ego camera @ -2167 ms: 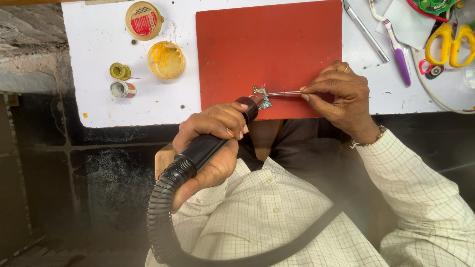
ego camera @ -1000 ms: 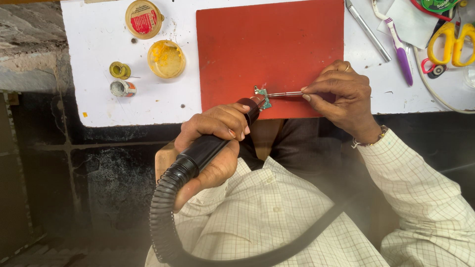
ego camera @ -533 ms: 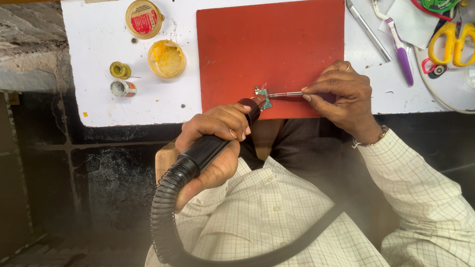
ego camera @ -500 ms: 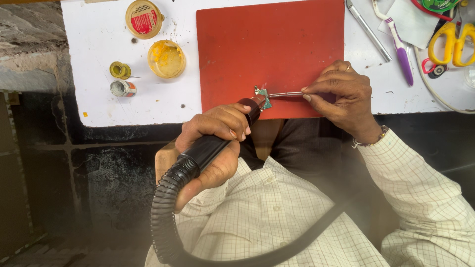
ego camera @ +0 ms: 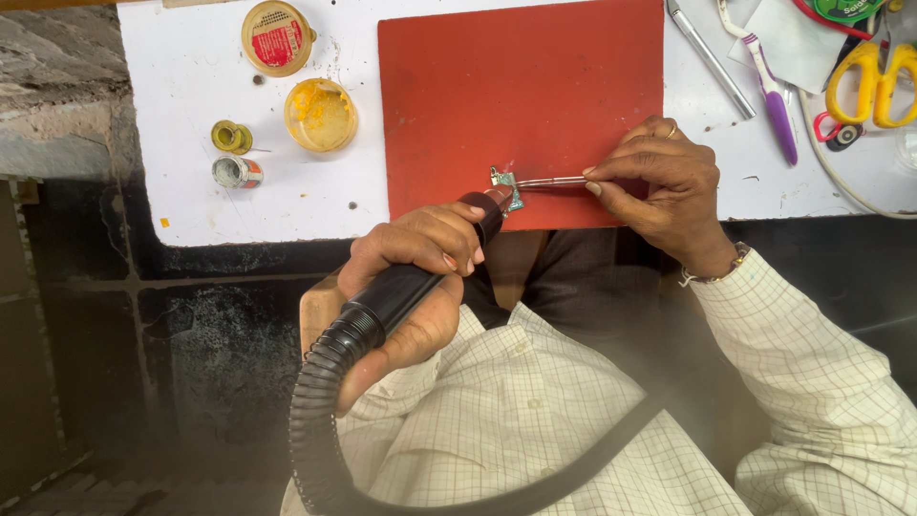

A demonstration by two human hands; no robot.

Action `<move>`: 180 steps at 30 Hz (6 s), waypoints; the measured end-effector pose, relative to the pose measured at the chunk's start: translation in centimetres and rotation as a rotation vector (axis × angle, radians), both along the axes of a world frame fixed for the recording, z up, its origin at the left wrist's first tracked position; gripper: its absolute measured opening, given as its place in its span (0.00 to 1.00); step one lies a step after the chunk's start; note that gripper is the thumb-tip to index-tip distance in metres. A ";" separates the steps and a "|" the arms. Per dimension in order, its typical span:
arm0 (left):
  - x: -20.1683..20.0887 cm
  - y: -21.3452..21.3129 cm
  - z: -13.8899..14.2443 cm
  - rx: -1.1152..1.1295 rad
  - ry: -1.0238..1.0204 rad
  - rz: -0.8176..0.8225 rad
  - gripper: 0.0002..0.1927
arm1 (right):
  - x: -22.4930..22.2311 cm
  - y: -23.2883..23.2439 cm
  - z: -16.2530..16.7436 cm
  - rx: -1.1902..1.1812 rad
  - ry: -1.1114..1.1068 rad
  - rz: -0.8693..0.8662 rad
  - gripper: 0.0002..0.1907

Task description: The person holds a hot air gun in one hand and tweezers in the other, directing heated air at a small green circuit board on a red mat while manipulating components on the board with the tweezers. They reposition the board and tools repeatedly, then set the board down and handle it by hand at the end.

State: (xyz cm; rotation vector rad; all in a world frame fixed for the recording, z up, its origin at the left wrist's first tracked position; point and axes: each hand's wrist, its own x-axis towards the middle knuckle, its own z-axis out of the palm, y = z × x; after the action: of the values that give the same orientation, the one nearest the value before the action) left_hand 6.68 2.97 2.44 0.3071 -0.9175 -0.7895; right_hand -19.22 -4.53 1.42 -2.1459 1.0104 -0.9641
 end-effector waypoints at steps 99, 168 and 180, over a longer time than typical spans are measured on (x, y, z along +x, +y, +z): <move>0.3 0.4 -0.3 -0.009 -0.009 -0.014 0.56 | 0.1 0.1 -0.3 -0.002 0.012 -0.014 0.05; 0.3 1.0 0.0 0.026 -0.033 -0.002 0.55 | 0.0 0.2 0.0 0.000 0.000 0.029 0.06; 0.4 1.1 0.2 0.028 -0.033 -0.011 0.56 | 0.0 0.2 -0.1 0.005 0.012 0.033 0.06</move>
State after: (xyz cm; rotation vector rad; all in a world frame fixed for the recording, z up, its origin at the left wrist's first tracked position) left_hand 7.03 4.06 2.64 0.3409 -0.9403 -0.8106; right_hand -19.25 -4.33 1.34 -2.1600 0.9789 -0.9325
